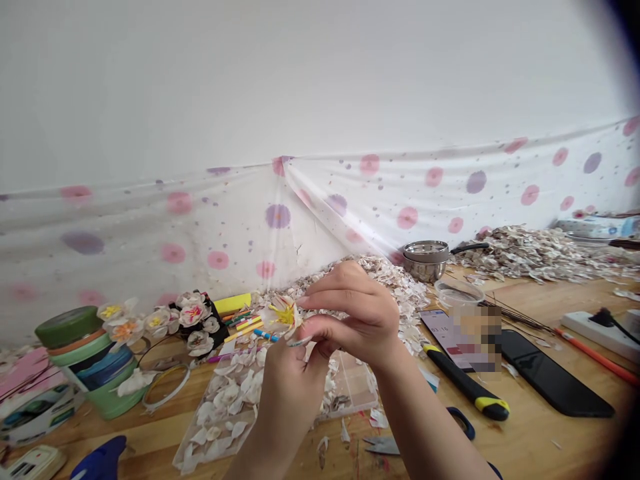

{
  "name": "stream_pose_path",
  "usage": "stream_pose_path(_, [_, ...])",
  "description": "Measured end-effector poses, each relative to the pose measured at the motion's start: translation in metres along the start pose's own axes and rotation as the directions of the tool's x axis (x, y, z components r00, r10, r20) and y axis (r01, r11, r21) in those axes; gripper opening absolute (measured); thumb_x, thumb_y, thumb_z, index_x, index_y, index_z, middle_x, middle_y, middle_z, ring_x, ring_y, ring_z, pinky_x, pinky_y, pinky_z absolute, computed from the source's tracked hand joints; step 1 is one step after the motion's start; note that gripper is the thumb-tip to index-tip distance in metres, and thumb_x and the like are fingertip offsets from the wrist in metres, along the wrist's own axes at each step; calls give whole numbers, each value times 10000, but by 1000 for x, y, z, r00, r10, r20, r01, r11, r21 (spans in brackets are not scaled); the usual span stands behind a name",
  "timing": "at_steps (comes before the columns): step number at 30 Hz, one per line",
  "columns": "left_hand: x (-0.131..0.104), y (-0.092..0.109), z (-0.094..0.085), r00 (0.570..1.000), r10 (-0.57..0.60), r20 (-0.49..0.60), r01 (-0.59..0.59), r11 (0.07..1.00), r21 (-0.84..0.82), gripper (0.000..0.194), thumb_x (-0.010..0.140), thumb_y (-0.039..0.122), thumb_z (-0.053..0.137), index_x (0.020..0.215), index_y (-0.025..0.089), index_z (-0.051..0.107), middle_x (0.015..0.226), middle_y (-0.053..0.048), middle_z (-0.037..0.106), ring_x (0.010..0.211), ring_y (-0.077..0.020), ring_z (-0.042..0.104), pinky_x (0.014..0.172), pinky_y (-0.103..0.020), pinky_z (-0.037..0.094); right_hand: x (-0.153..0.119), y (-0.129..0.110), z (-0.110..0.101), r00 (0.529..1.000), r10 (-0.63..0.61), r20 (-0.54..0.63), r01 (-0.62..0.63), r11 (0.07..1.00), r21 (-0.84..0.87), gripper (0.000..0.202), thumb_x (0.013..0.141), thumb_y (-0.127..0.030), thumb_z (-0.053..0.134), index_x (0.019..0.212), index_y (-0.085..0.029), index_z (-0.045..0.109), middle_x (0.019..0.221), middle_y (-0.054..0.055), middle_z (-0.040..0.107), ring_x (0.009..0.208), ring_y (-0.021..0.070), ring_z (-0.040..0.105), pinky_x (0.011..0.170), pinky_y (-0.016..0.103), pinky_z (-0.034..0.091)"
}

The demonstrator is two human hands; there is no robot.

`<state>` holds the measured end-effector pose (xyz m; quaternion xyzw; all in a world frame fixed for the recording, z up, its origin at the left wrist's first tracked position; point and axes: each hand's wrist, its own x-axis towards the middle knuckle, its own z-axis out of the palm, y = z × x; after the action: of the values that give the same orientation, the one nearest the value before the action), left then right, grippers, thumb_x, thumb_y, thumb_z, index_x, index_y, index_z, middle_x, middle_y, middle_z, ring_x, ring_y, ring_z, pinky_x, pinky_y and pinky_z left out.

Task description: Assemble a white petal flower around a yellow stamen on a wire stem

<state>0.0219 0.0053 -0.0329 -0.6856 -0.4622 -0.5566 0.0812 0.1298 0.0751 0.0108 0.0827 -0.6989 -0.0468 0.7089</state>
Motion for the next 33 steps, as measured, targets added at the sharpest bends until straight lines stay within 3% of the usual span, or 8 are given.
stream_pose_path(5, [1, 1, -1, 999, -48, -23, 48, 999, -5, 200, 833, 204, 587, 648, 170, 654, 538, 10, 659, 510, -157, 638, 451, -207, 444, -1, 0, 0, 1000, -2, -10, 2, 1000, -9, 242, 893, -411, 684, 843, -174, 692, 722, 31, 755, 654, 125, 691, 626, 295, 493])
stream_pose_path(11, [2, -1, -1, 999, -54, 2, 54, 998, 29, 245, 854, 260, 586, 633, 191, 664, 546, -20, 699, 486, -190, 633, 455, -251, 459, -3, 2, -2, 1000, 25, -5, -25, 1000, 17, 55, 871, -235, 731, 869, -195, 693, 749, 24, 758, 671, 140, 692, 652, 307, 501])
stream_pose_path(15, [2, -3, -1, 998, -67, -19, 68, 998, 12, 225, 874, 313, 595, 700, 196, 680, 718, -69, 764, 700, -245, 713, 648, -317, 546, -3, 2, -3, 999, 37, -3, -37, 999, 29, 77, 871, -280, 733, 890, -215, 696, 742, 18, 754, 663, 146, 691, 640, 316, 507])
stream_pose_path(20, [0, -6, -2, 996, -93, -2, 93, 995, 31, 255, 875, 344, 599, 692, 187, 680, 636, -62, 728, 608, -238, 676, 555, -304, 508, -2, 2, -4, 1000, 23, -20, -22, 999, 34, 188, 896, -399, 686, 873, -213, 699, 728, 27, 752, 641, 140, 686, 620, 316, 499])
stream_pose_path(25, [-3, -9, -2, 992, -120, 25, 121, 991, -48, 230, 863, 326, 645, 689, 179, 678, 634, -21, 717, 592, -186, 662, 560, -260, 499, -2, 3, -4, 999, 33, -12, -32, 998, 45, 107, 854, -274, 755, 836, -186, 697, 713, 46, 754, 641, 145, 691, 620, 314, 497])
stream_pose_path(28, [-3, -12, 0, 989, -144, 41, 148, 984, -96, 196, 881, 319, 633, 764, 176, 698, 689, -17, 729, 643, -173, 670, 593, -249, 505, -2, 2, -5, 999, 31, -17, -31, 998, 51, 105, 868, -287, 738, 849, -191, 702, 718, 45, 757, 644, 146, 691, 620, 317, 507])
stream_pose_path(33, [2, -21, -1, 988, -150, -19, 142, 961, -236, 116, 877, 275, 628, 802, 196, 669, 793, -28, 735, 779, -188, 692, 737, -289, 541, -3, 3, -12, 992, 124, 11, -124, 992, 36, 69, 903, -199, 674, 919, -226, 735, 783, 33, 778, 711, 160, 714, 661, 335, 543])
